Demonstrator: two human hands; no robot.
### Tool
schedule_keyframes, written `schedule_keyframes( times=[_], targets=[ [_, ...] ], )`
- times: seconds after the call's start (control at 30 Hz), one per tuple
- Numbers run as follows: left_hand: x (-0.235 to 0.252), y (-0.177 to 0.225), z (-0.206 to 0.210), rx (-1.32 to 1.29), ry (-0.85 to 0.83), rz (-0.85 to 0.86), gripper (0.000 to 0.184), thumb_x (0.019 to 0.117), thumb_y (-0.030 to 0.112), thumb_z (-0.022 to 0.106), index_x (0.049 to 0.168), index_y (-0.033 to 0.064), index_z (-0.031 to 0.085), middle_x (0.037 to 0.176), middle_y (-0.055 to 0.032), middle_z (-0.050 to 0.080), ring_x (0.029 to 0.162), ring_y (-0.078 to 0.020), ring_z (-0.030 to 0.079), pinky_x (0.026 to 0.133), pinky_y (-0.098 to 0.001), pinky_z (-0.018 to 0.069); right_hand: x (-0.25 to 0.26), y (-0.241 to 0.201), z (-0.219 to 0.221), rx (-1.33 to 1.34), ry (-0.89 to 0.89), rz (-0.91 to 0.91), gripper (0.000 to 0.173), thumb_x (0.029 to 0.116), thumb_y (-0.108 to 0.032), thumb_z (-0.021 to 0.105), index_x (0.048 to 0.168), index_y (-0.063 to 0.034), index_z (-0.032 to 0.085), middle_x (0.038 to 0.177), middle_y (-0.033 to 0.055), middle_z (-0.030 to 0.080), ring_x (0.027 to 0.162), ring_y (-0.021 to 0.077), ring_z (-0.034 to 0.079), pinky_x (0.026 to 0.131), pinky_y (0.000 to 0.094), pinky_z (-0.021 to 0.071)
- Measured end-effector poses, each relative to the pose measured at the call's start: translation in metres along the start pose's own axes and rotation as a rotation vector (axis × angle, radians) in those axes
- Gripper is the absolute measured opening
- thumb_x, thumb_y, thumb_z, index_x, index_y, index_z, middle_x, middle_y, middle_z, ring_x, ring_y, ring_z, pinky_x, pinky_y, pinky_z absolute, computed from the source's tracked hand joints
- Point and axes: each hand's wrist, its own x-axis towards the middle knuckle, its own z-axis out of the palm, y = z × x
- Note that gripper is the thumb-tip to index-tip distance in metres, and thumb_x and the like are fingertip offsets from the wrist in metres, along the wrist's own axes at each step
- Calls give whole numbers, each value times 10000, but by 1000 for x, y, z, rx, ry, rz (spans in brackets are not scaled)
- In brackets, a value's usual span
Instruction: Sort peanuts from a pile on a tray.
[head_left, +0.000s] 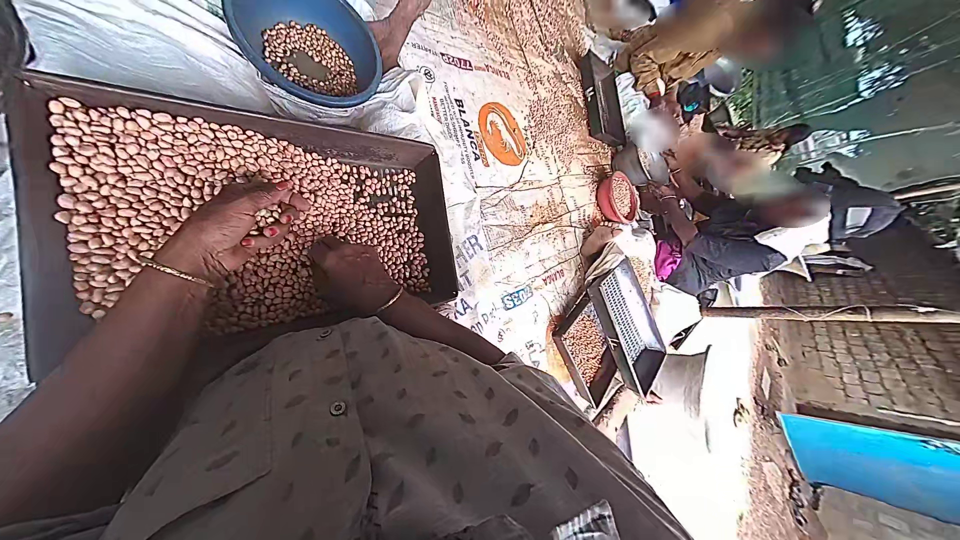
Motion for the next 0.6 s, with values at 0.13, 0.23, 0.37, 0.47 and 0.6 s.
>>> schedule_keyframes(
  times=[0.13,0.23,0.37,0.47,0.6],
  targets=[
    [11,-6,10,140,-22,-22,358,1116,377,341,1069,178,634,732,48,579,446,-6,385,384,-153,284,-6,14,-24,276,134,60,183,964,-104,652,1087,-9,748,1062,140,740,950,270,719,806,481,581],
    [29,-29,-1,96,-195,-6,226,1057,320,497,973,179,652,711,55,643,464,2,484,382,-146,368,-9,15,-31,444,370,-86,238,929,-27,689,1152,39,740,1043,161,757,929,253,732,836,445,592],
    [56,-52,-25,90,-392,-49,329,1070,428,452,1099,202,688,823,33,671,495,-14,495,394,-162,376,-6,31,-36,420,469,-47,231,937,-26,695,1152,56,720,1042,169,745,890,256,730,788,438,608],
    [3,-6,24,41,-98,-38,294,1113,211,342,926,160,564,626,62,534,383,32,357,326,-101,244,-11,60,-36,217,344,187,315,961,-118,699,1257,-10,703,1285,160,686,1197,297,650,998,481,538],
    [-4,9,6,-104,-108,78,257,1114,199,325,981,206,544,646,122,468,422,60,321,364,-87,252,-36,74,-18,95,150,258,376,972,-152,676,1320,-12,668,1411,213,598,1328,427,529,1049,621,437]
  ],
)
